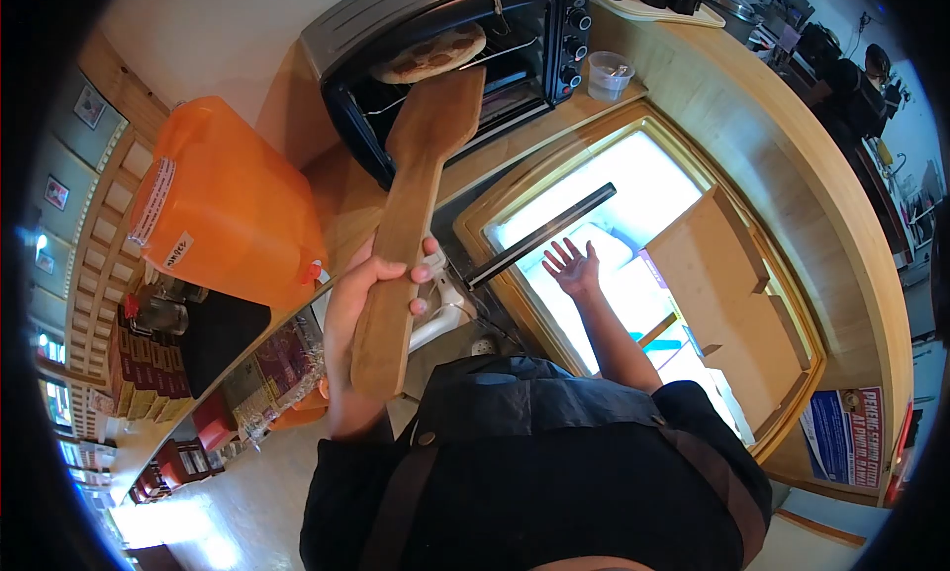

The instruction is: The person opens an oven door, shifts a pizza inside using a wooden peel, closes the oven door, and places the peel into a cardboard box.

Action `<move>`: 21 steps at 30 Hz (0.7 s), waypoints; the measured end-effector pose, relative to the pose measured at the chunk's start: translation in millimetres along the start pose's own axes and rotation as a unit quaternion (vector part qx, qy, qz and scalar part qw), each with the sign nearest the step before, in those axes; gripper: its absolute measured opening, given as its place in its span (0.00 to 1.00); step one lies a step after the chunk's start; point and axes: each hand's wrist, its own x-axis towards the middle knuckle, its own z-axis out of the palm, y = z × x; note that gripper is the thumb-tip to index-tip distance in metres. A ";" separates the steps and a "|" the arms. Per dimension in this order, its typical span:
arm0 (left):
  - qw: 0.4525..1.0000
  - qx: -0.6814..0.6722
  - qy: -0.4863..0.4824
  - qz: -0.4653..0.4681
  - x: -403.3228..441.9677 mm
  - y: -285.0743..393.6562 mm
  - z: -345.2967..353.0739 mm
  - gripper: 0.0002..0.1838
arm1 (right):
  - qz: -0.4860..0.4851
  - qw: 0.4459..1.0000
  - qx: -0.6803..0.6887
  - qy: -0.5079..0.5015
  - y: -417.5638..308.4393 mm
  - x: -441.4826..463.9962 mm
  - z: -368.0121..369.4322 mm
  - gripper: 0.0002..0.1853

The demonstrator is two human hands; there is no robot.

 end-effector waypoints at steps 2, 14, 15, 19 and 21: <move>1.000 0.016 0.021 0.011 -4.2 1.0 -3.4 0.25 | -0.002 1.000 -0.002 0.000 -0.1 1.3 0.1 0.34; 0.997 0.072 0.020 0.020 -1.9 10.5 -34.7 0.28 | 0.012 1.000 0.007 0.006 11.6 1.5 11.4 0.31; 0.997 0.075 0.020 0.019 -0.4 10.5 -37.7 0.28 | 0.012 1.000 0.004 0.006 12.0 1.7 11.5 0.31; 0.997 0.078 0.027 0.012 -6.7 7.7 -41.1 0.30 | 0.023 1.000 0.005 0.005 18.0 1.0 12.5 0.31; 0.997 0.076 0.001 -0.001 -11.5 8.9 -48.1 0.31 | 0.028 1.000 0.002 0.003 19.6 1.0 12.7 0.31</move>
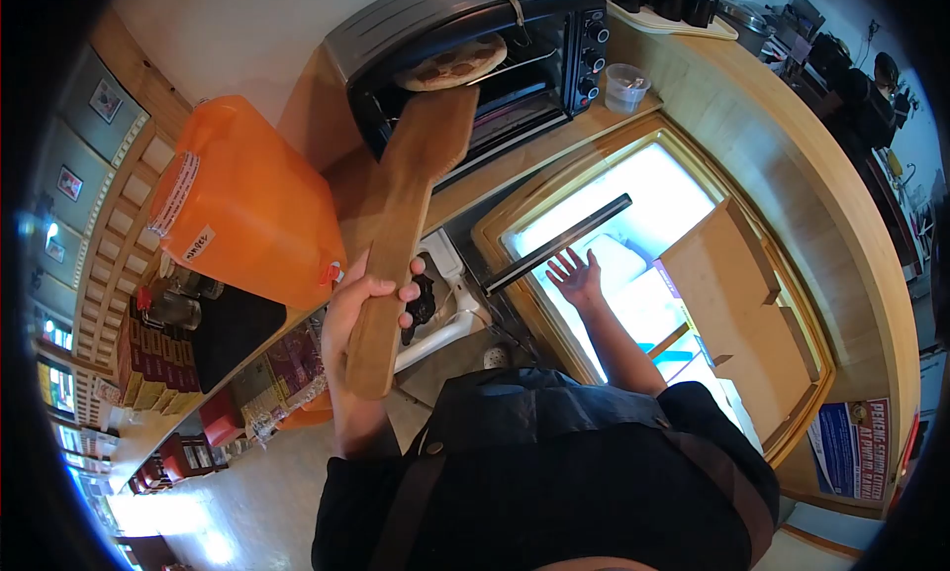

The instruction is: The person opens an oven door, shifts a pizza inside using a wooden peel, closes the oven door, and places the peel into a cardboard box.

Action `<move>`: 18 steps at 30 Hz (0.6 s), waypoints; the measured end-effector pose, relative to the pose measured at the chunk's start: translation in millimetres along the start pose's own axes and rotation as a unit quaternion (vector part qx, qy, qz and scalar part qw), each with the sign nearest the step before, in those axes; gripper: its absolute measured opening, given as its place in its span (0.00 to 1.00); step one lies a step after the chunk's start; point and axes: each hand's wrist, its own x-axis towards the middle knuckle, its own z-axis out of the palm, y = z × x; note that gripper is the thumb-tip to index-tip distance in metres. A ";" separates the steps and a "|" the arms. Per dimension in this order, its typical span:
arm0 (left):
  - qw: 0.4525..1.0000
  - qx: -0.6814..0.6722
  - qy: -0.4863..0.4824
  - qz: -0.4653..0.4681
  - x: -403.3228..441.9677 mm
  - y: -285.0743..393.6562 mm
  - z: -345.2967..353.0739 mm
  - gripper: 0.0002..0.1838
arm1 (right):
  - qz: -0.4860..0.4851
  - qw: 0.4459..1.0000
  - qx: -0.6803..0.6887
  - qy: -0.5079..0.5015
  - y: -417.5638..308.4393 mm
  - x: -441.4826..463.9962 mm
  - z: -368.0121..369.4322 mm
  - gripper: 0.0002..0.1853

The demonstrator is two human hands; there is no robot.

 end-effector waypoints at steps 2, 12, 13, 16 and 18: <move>1.000 -0.003 -0.015 -0.019 -7.6 -0.5 -1.4 0.32 | -0.020 0.999 -0.031 0.017 2.4 2.0 -1.3 0.32; 1.000 -0.025 -0.002 -0.007 -11.2 5.8 1.7 0.32 | -0.034 0.999 -0.034 0.020 -3.2 1.8 -4.6 0.31; 1.000 -0.026 -0.012 -0.006 -7.5 7.9 1.5 0.32 | -0.033 0.999 -0.034 0.019 -1.5 1.4 -6.0 0.31; 0.999 -0.030 -0.012 0.008 4.9 10.0 7.3 0.32 | -0.027 0.999 -0.034 0.026 2.4 0.0 -4.0 0.31; 0.999 -0.030 -0.018 0.015 12.7 8.3 12.8 0.31 | -0.024 0.999 -0.034 0.026 4.1 -2.2 -3.7 0.31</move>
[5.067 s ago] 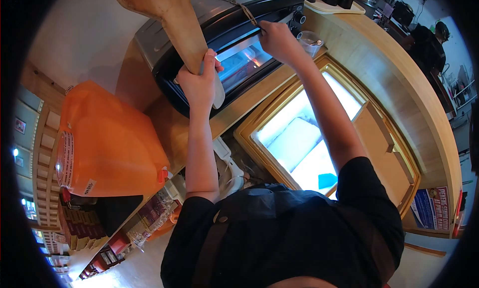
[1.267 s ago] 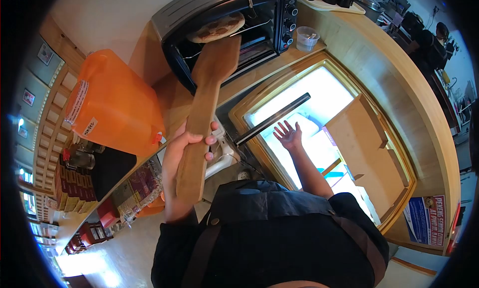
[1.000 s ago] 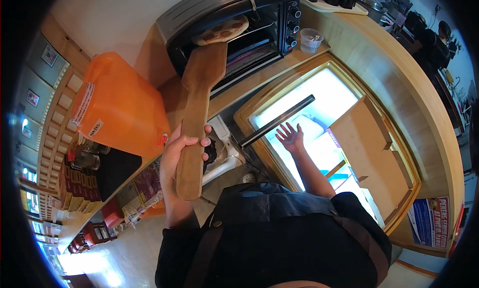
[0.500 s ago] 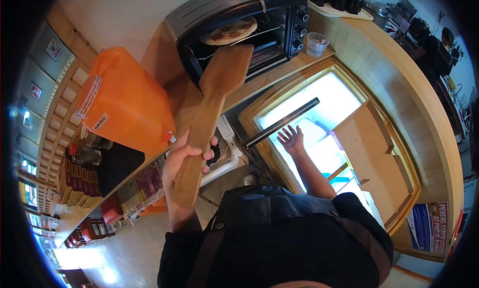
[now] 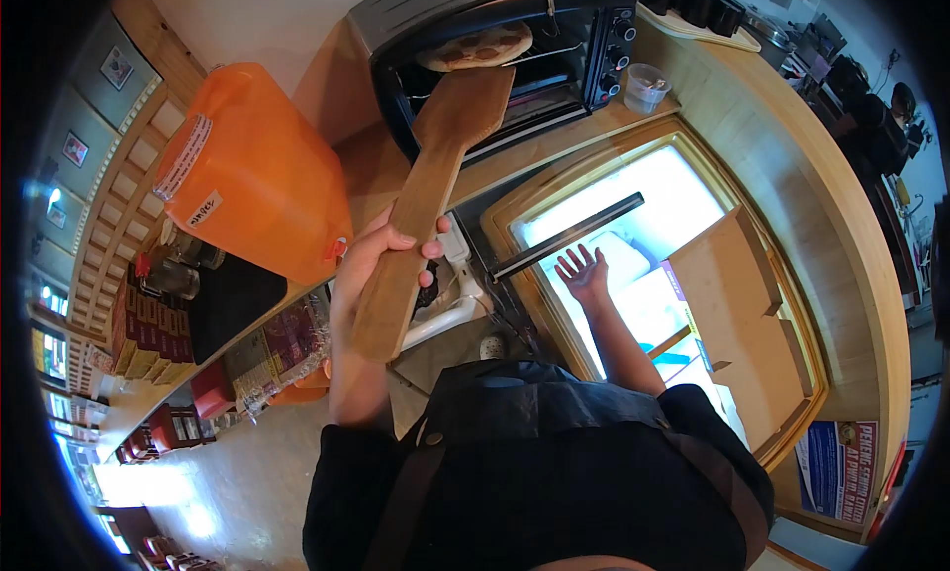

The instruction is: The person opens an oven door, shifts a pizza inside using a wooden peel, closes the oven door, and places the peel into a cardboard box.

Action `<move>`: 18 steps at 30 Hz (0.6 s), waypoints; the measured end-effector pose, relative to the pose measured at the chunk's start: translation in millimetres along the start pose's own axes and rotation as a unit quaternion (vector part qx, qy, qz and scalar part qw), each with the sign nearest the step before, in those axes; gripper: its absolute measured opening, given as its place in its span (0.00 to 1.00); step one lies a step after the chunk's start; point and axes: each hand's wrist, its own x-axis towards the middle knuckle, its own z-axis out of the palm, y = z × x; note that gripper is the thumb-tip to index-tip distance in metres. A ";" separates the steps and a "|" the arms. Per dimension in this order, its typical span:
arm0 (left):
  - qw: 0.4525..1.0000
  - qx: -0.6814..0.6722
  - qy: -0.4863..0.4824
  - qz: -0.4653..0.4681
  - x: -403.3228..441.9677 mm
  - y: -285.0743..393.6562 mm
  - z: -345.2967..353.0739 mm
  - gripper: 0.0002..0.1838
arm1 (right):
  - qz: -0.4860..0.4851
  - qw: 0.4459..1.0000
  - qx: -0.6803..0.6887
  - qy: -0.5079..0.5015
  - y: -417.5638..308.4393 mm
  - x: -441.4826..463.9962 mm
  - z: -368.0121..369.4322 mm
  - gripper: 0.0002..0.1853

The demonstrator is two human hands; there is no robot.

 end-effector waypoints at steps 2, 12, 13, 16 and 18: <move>1.000 -0.007 -0.014 0.009 4.1 0.4 1.6 0.31 | -0.002 1.000 -0.001 -0.003 -1.2 -0.8 0.4 0.31; 0.999 -0.013 0.001 0.045 0.6 7.5 12.3 0.32 | -0.008 1.000 -0.013 -0.001 -5.6 0.0 0.1 0.31; 0.999 -0.015 -0.001 0.044 0.6 7.6 11.9 0.32 | -0.007 1.000 -0.011 -0.003 -4.8 -0.7 1.2 0.30; 0.999 -0.016 0.010 0.026 -2.4 2.4 12.6 0.33 | -0.004 1.000 -0.006 0.001 -4.0 -2.7 2.0 0.30; 1.000 -0.013 0.000 0.002 -6.1 -2.5 11.9 0.33 | -0.005 1.000 -0.002 0.004 -4.0 -3.7 0.6 0.30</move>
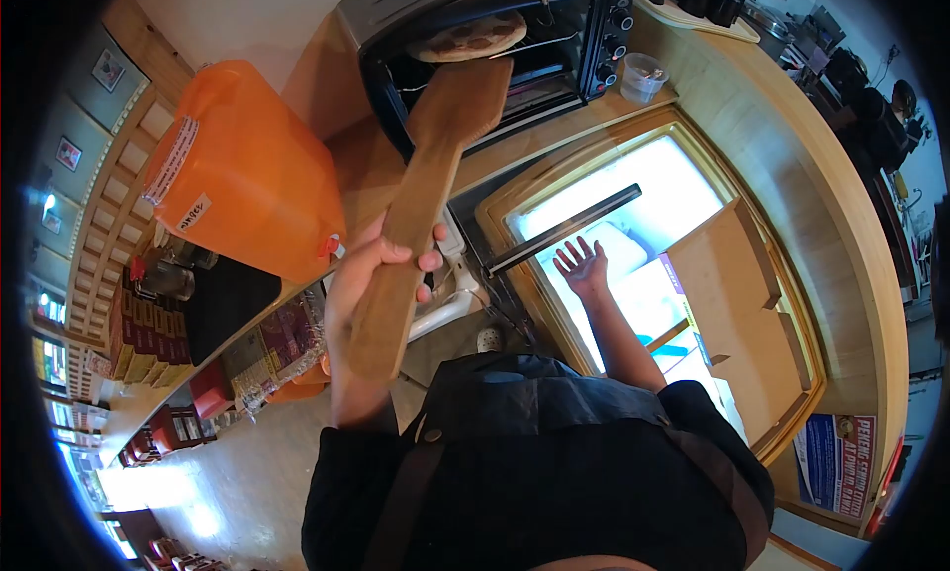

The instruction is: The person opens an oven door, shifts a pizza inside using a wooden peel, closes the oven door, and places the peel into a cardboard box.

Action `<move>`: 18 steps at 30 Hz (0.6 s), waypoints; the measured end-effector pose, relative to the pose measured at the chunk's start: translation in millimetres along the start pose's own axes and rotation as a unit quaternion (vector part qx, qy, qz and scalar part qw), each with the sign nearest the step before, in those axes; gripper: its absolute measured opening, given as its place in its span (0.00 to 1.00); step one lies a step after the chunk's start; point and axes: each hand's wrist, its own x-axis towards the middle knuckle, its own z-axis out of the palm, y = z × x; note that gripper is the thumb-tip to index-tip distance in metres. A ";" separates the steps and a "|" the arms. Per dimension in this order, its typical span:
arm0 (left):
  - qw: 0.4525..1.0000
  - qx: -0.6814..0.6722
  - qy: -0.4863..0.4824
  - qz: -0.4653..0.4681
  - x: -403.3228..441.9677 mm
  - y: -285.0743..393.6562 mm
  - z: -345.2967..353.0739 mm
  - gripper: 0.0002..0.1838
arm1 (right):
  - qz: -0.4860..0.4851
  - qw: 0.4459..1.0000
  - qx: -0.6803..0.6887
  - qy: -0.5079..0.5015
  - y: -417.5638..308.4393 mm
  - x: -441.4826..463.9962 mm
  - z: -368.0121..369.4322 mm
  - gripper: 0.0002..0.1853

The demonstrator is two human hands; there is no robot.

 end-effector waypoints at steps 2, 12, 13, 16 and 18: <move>1.000 -0.007 -0.017 -0.016 0.8 -0.8 -0.3 0.33 | 0.000 1.000 0.001 0.000 1.9 1.6 -1.4 0.30; 0.980 -0.117 -0.160 -0.012 72.8 -11.4 -1.3 0.31 | -0.010 1.000 0.005 -0.007 -6.3 -6.2 -0.9 0.29; 0.975 -0.133 -0.177 -0.018 78.8 -11.3 0.5 0.30 | -0.015 1.000 0.004 -0.003 -8.5 -6.6 -2.6 0.29; 0.967 -0.185 -0.175 -0.032 94.0 -13.1 6.5 0.30 | -0.026 1.000 0.003 0.005 -11.8 -7.3 -7.7 0.29; 0.958 -0.227 -0.170 -0.050 99.2 -10.5 14.2 0.30 | -0.031 0.999 0.006 0.008 -13.6 -8.1 -9.5 0.30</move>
